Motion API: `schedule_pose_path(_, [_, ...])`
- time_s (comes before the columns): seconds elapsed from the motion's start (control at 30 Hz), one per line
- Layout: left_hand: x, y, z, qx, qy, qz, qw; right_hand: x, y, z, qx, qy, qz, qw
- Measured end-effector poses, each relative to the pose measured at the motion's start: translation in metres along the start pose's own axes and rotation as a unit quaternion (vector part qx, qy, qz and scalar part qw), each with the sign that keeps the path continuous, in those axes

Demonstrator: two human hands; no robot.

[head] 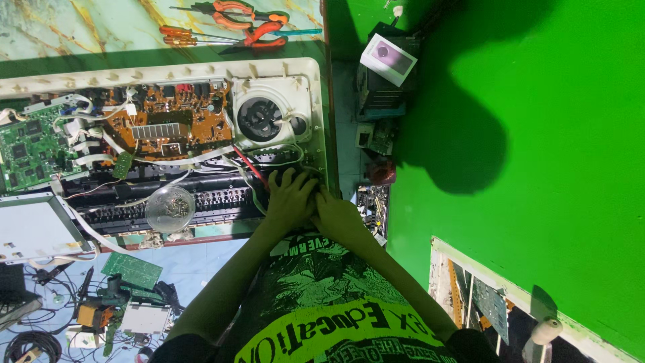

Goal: The person unscrews and removes components from an electronic keyboard using a screwdriver, handling circuit boards and internal connectors.

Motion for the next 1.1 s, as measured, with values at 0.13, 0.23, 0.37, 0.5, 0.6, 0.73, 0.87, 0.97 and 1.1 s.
schedule_pose_path(0.13, [0.0, -0.003, -0.003, 0.024, -0.008, 0.025, 0.999, -0.002, 0.004, -0.002, 0.034, 0.015, 0.013, 0.999])
schedule_pose_path(0.23, [0.001, -0.003, -0.003, 0.022, -0.003, 0.018, 1.0, -0.002, 0.004, -0.004, 0.036, 0.017, 0.012, 0.999])
schedule_pose_path(0.37, [0.001, 0.0, 0.0, 0.014, 0.01, -0.001, 1.0, -0.004, 0.003, -0.005, 0.044, 0.021, 0.007, 0.999])
schedule_pose_path(0.5, [0.002, -0.001, 0.0, 0.007, 0.005, 0.008, 1.0, -0.002, 0.006, -0.006, 0.062, 0.014, 0.001, 0.998])
schedule_pose_path(0.6, [0.005, 0.001, -0.001, 0.025, -0.011, 0.016, 0.999, 0.001, 0.0, -0.006, 0.025, -0.001, 0.004, 1.0])
schedule_pose_path(0.73, [0.004, -0.002, -0.002, 0.022, -0.012, 0.022, 0.999, 0.0, 0.003, -0.006, 0.053, 0.015, 0.008, 0.998])
schedule_pose_path(0.87, [0.004, -0.003, -0.003, 0.023, -0.014, 0.028, 0.999, -0.003, 0.006, -0.006, 0.064, 0.024, 0.012, 0.998])
schedule_pose_path(0.97, [0.003, -0.003, -0.002, 0.015, -0.007, 0.015, 1.0, -0.005, 0.008, -0.006, 0.057, 0.015, 0.009, 0.998])
schedule_pose_path(1.1, [0.001, -0.005, -0.001, 0.006, 0.003, 0.01, 1.0, -0.005, 0.011, -0.004, 0.065, 0.022, 0.002, 0.998])
Point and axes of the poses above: each hand's wrist, its own z-axis away from the middle knuckle, its own y-axis out of the palm, x = y × z, the point moved 9 cm from there along -z, towards the middle knuckle, and after that the axes turned 2 degrees about -x, right-handed, at the moved point
